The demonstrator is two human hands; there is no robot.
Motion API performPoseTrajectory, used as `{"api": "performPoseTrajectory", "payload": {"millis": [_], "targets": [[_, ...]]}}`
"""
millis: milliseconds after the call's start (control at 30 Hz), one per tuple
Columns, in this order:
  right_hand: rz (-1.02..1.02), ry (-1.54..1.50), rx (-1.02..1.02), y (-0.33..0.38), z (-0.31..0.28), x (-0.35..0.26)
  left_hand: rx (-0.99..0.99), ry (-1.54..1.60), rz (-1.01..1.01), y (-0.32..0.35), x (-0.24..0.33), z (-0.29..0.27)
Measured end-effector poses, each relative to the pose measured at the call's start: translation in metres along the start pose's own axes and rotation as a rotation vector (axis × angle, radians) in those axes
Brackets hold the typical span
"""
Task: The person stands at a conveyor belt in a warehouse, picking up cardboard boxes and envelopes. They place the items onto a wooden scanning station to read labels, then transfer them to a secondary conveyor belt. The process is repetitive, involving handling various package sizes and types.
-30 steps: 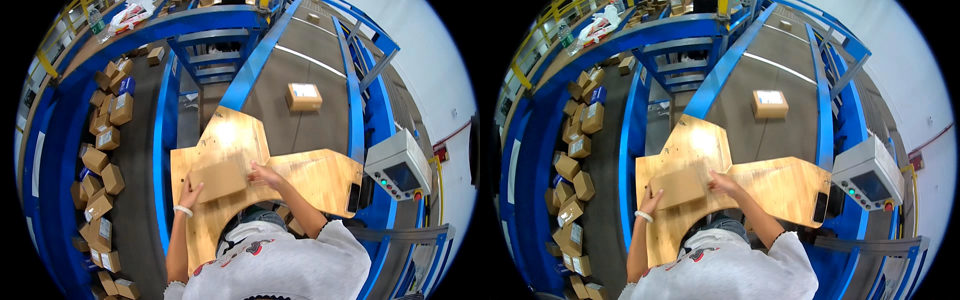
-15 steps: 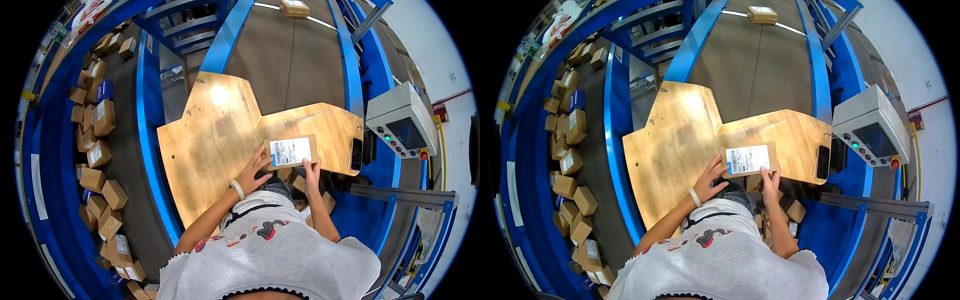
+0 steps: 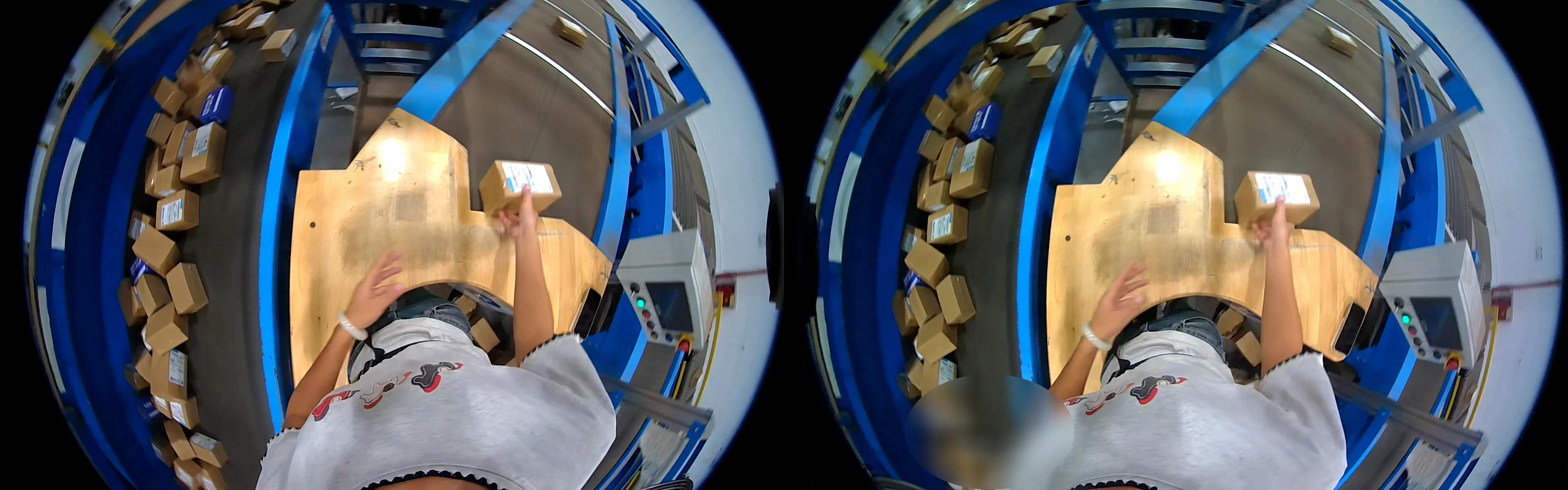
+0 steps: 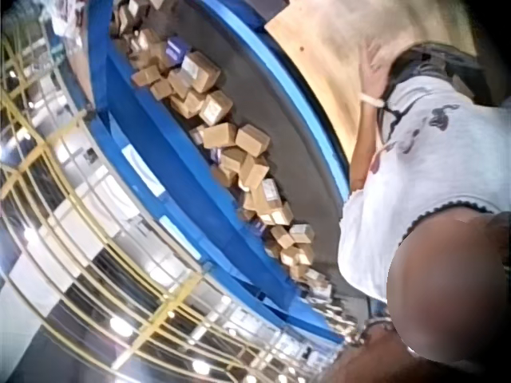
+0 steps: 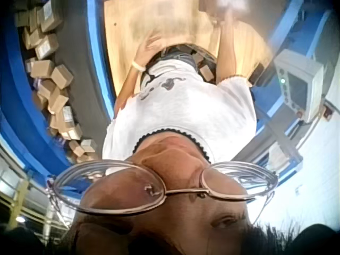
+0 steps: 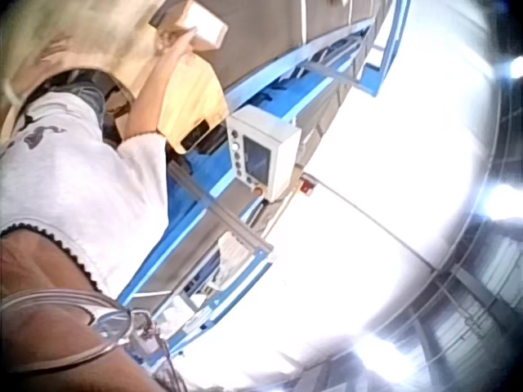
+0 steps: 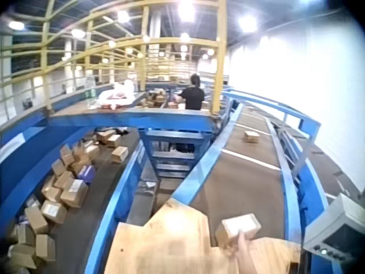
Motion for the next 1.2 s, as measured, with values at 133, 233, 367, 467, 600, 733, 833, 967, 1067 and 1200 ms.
{"api": "performPoseTrajectory", "payload": {"millis": [133,233,367,467,600,733,833,967,1067,1200], "targets": [[-0.012,0.074,-0.178,-0.039,0.091,0.011,0.367,0.109,0.069,0.002,0.006,-0.099],[-0.016,0.078,-0.557,-0.006,0.165,0.054,0.751,0.154,0.099,0.035,0.009,-0.181],[-0.159,0.237,-0.831,0.113,0.288,0.032,1.179,0.238,0.187,0.042,0.004,-0.232],[-0.282,0.356,-1.106,0.203,0.361,0.036,1.357,0.235,0.218,0.05,-0.009,-0.264],[-0.397,0.469,-1.401,0.296,0.455,0.1,1.466,0.183,0.174,0.05,-0.033,-0.339],[-0.972,0.594,-1.627,0.371,0.567,0.172,1.515,-0.018,0.014,-0.004,-0.052,-0.432],[-1.442,0.554,-1.777,0.44,0.638,0.219,1.589,-0.284,-0.079,-0.056,-0.04,-0.52],[-1.748,0.464,-1.872,0.547,0.738,0.288,1.688,-0.652,-0.139,-0.161,0.03,-0.656],[-1.924,0.386,-1.955,0.638,0.811,0.347,1.858,-0.707,-0.411,-0.213,0.052,-0.751],[-2.249,0.834,-1.832,0.64,0.903,0.42,1.826,-0.633,-0.737,-0.29,0.047,-0.799]]}}
Point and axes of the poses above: each hand's wrist, its own y-axis away from the middle knuckle, its own z-axis out of the palm, x = y × z, the point moved 9 cm from there along -y, towards the middle knuckle, and after that the axes turned 14 degrees about x, right-handed, at the moved point
